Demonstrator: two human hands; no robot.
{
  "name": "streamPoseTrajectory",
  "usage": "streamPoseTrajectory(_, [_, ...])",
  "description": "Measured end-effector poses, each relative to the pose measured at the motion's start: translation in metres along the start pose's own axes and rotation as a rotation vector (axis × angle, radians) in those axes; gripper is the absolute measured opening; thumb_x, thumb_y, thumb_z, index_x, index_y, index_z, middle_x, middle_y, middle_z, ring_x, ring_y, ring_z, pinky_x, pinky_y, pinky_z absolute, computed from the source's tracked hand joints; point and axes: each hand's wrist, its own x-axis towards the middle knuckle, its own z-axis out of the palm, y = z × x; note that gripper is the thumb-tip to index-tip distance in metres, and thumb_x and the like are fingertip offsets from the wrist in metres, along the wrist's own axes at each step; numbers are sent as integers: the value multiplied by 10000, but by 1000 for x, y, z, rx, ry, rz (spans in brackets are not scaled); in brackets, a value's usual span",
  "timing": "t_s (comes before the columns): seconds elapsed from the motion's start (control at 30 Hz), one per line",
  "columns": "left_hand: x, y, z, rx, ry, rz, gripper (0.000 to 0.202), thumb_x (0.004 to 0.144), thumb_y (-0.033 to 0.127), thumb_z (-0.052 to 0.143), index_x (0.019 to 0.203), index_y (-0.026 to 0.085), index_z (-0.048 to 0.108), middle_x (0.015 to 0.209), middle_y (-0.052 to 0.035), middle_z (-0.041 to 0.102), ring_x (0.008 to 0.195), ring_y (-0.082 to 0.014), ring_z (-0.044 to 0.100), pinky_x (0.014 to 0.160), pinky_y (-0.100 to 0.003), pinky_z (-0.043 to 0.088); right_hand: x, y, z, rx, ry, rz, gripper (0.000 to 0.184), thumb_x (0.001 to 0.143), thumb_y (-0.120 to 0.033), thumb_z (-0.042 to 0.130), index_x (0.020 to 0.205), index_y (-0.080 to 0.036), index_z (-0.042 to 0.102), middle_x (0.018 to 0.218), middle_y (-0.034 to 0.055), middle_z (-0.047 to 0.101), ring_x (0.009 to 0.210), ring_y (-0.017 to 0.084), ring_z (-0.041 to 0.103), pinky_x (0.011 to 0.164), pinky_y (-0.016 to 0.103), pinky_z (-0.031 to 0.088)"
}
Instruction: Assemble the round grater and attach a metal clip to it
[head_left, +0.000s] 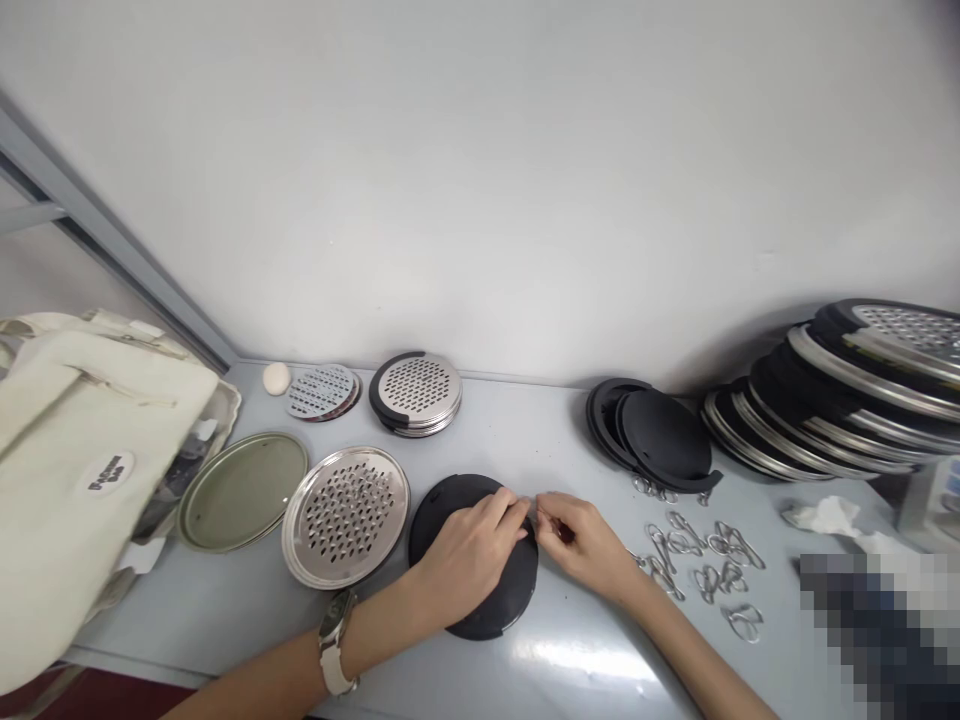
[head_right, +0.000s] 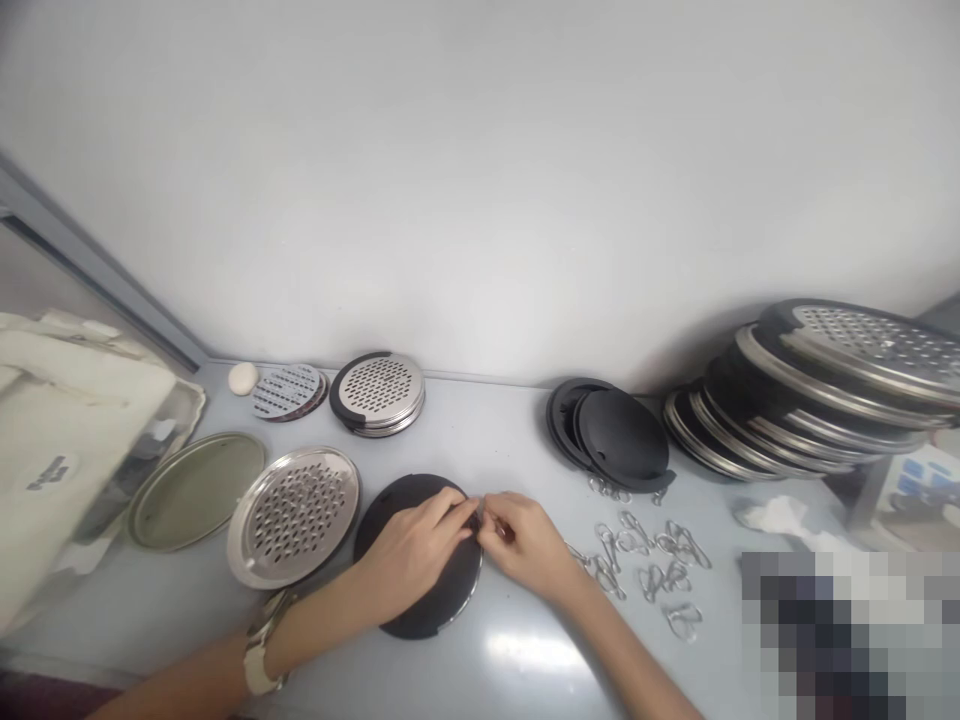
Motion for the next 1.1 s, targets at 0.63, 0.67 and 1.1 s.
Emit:
streamPoseTrajectory(0.63, [-1, 0, 0, -5, 23, -39, 264, 994, 223, 385, 1249, 176, 434, 1087, -63, 569, 931, -183, 626, 690, -282, 547, 2, -4, -6, 25, -99, -12, 286, 993, -258, 335, 741, -202, 459, 679, -1, 519, 671, 161, 503, 641, 284, 396])
streamPoseTrajectory(0.67, [-1, 0, 1, -14, 27, -42, 286, 997, 227, 379, 1275, 173, 416, 1113, -71, 576, 959, -186, 624, 713, -284, 550, 2, -4, -6, 27, -107, -12, 282, 993, -255, 334, 748, -202, 462, 681, -1, 520, 669, 161, 501, 644, 285, 396])
streamPoseTrajectory(1.1, [-3, -5, 13, -25, 83, -16, 496, 1026, 275, 294, 1481, 154, 137, 1182, -109, 638, 1058, -181, 637, 812, -286, 548, 1, -1, -6, 27, -107, -11, 261, 913, -159, 408, 657, -207, 394, 614, -21, 440, 608, 146, 437, 575, 270, 360])
